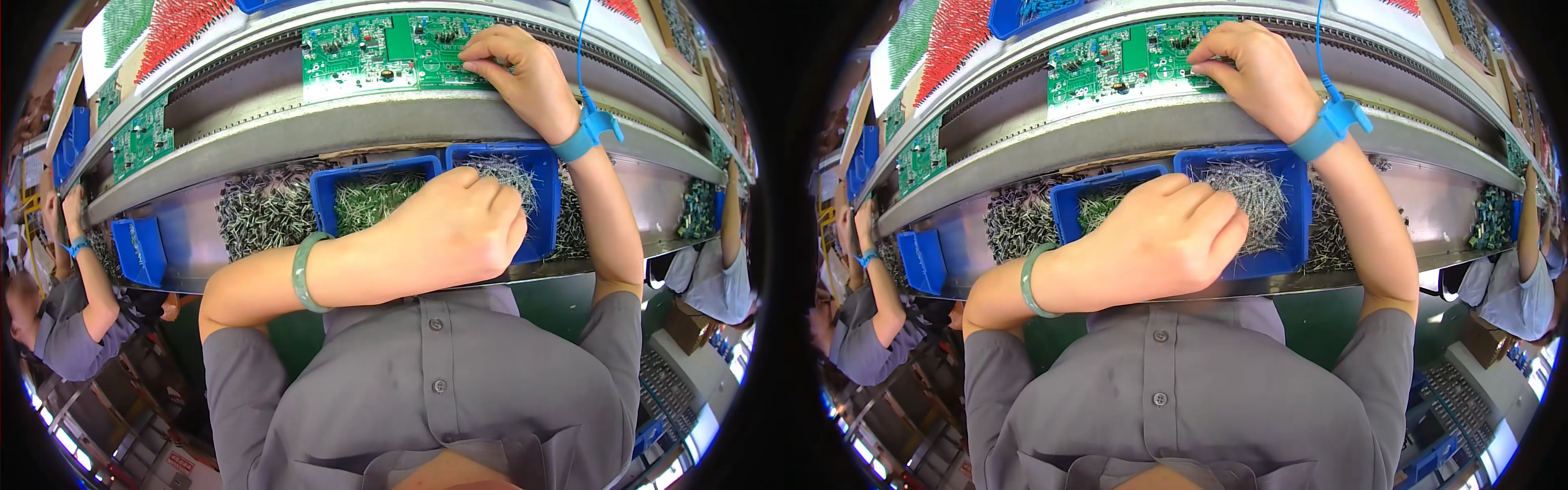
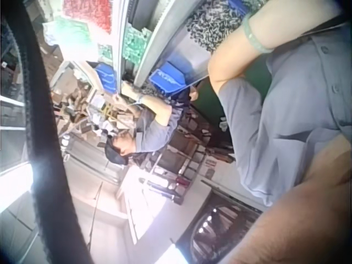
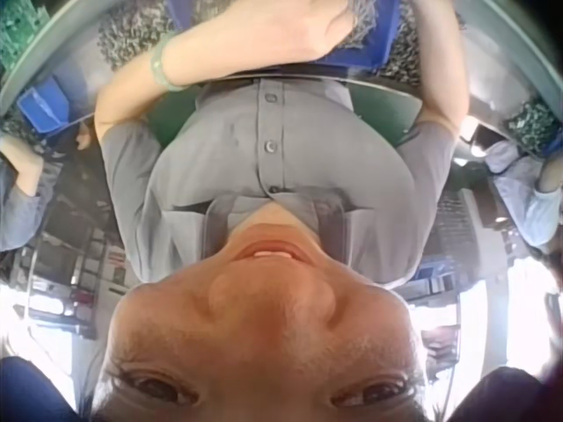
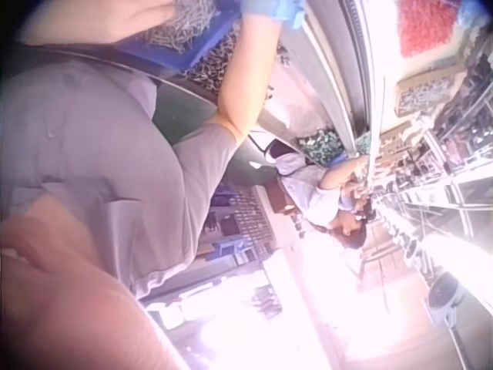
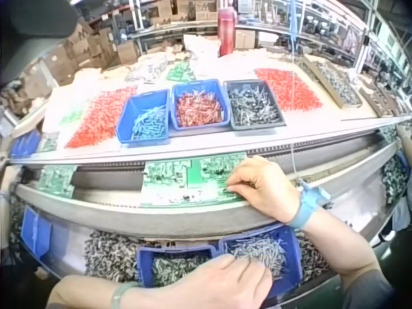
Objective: The person assembles circuit boards along a conveyor line by picking electronic components from bins and inserting them into the boards by hand, then sliding the boards down the track.
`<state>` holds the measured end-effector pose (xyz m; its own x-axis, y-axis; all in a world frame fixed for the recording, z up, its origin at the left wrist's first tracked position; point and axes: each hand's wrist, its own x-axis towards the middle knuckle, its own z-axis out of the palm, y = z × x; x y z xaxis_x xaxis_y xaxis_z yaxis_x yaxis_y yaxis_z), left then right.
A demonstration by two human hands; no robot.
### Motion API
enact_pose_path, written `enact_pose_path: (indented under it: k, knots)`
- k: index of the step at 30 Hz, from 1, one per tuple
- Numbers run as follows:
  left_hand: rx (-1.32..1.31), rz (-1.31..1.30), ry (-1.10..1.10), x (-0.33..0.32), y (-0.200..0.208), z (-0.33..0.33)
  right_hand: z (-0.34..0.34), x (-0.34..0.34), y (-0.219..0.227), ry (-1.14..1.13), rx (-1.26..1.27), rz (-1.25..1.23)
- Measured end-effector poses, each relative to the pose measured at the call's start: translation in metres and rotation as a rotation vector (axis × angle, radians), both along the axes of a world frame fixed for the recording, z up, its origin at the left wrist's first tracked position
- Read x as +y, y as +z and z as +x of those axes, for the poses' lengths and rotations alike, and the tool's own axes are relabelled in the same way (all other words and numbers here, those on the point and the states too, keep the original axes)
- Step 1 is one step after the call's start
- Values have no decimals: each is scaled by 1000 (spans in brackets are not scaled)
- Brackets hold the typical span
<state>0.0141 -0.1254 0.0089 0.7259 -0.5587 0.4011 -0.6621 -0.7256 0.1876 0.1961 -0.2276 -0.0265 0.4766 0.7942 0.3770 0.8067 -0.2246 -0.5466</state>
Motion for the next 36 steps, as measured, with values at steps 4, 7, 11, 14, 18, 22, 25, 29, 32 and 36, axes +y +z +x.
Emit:
enact_pose_path:
  k: [4,7,11,14,18,22,25,29,32,36]
  knots:
    - [-2,-76,70,7,0,-5,2,0,-1,50,72,-22]
    - [-3,-73,76,11,0,-7,0,0,3,19,168,-45]
    - [-32,-95,72,11,-3,-5,0,0,1,17,170,-56]
    - [-73,-115,73,10,-5,-5,0,1,1,17,171,-65]
    - [-104,-106,95,11,-8,-4,0,2,1,30,179,-59]
    - [-60,-131,89,17,-7,-2,-1,4,5,30,218,-103]
    - [-21,-148,120,33,5,6,5,2,-2,105,116,-81]
    - [-65,-212,354,92,1,31,7,2,2,82,80,-145]
    - [166,-622,658,123,-23,36,-3,2,16,69,-25,-189]
    - [275,-738,734,129,-39,32,-37,-15,35,45,-64,-106]
